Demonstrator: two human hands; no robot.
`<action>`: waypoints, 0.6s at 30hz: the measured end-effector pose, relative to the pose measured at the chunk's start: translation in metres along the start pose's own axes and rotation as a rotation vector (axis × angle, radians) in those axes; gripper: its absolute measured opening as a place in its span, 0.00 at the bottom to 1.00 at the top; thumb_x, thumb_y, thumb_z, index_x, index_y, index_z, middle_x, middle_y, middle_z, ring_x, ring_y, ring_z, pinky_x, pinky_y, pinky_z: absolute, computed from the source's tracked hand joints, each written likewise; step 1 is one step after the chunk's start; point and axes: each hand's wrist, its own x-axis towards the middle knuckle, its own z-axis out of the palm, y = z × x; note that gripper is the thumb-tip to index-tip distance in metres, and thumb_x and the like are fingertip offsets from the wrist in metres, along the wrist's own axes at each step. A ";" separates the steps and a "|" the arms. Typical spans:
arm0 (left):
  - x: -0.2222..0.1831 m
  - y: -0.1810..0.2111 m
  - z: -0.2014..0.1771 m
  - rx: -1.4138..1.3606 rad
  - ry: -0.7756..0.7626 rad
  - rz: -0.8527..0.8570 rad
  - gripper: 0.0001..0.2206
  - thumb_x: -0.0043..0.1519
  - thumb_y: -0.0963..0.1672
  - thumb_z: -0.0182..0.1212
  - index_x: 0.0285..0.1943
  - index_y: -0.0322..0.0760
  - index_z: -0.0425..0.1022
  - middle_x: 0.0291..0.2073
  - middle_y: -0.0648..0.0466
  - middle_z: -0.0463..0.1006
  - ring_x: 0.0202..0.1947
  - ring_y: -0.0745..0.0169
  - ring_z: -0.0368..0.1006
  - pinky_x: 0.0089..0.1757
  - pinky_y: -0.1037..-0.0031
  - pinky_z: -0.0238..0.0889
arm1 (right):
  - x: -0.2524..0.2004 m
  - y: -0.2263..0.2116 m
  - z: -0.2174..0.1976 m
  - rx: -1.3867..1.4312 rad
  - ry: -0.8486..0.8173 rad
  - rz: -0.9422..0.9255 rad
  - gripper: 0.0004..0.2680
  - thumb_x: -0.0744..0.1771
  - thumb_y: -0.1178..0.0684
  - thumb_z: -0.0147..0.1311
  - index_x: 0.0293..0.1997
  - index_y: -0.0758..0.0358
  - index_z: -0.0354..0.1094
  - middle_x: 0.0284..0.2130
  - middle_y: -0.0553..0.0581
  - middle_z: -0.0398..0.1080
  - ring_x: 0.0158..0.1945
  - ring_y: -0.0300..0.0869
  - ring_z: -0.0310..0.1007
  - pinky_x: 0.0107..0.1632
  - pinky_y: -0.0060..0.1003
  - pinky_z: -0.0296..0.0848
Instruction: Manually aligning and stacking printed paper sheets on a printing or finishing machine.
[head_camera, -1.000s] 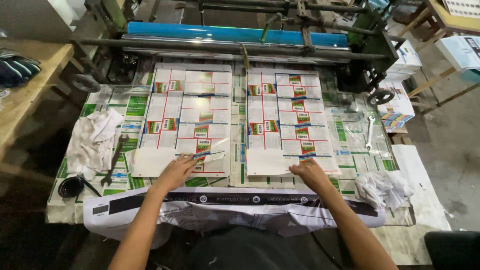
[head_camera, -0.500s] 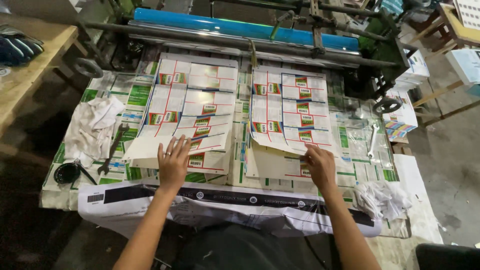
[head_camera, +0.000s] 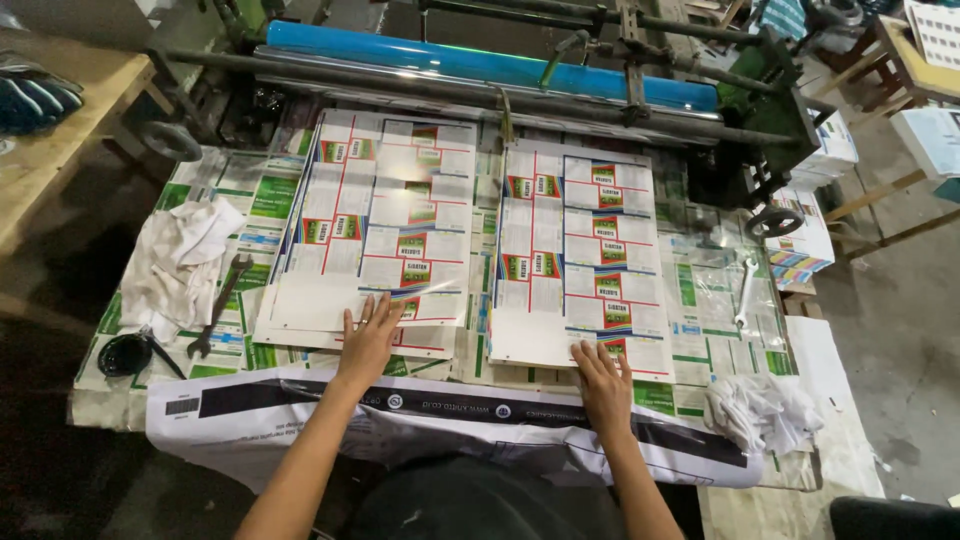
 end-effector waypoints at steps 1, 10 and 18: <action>0.006 0.000 0.000 -0.001 -0.001 0.004 0.25 0.67 0.46 0.50 0.76 0.52 0.59 0.75 0.49 0.58 0.74 0.42 0.54 0.63 0.32 0.43 | -0.001 0.001 -0.001 -0.001 0.001 0.004 0.18 0.64 0.55 0.57 0.62 0.51 0.69 0.60 0.52 0.70 0.66 0.49 0.66 0.67 0.54 0.55; 0.061 -0.008 0.002 0.008 -0.034 0.049 0.24 0.67 0.46 0.51 0.75 0.49 0.60 0.75 0.48 0.57 0.74 0.40 0.52 0.62 0.30 0.44 | 0.006 0.001 -0.004 -0.063 0.108 0.046 0.16 0.65 0.57 0.57 0.59 0.47 0.71 0.56 0.51 0.73 0.63 0.47 0.69 0.65 0.51 0.58; 0.116 -0.015 0.008 0.020 -0.129 0.017 0.26 0.65 0.44 0.54 0.75 0.45 0.59 0.76 0.45 0.53 0.74 0.35 0.48 0.62 0.29 0.42 | 0.045 -0.001 -0.040 -0.088 0.091 0.064 0.16 0.65 0.59 0.57 0.60 0.47 0.71 0.60 0.50 0.73 0.65 0.45 0.68 0.71 0.51 0.54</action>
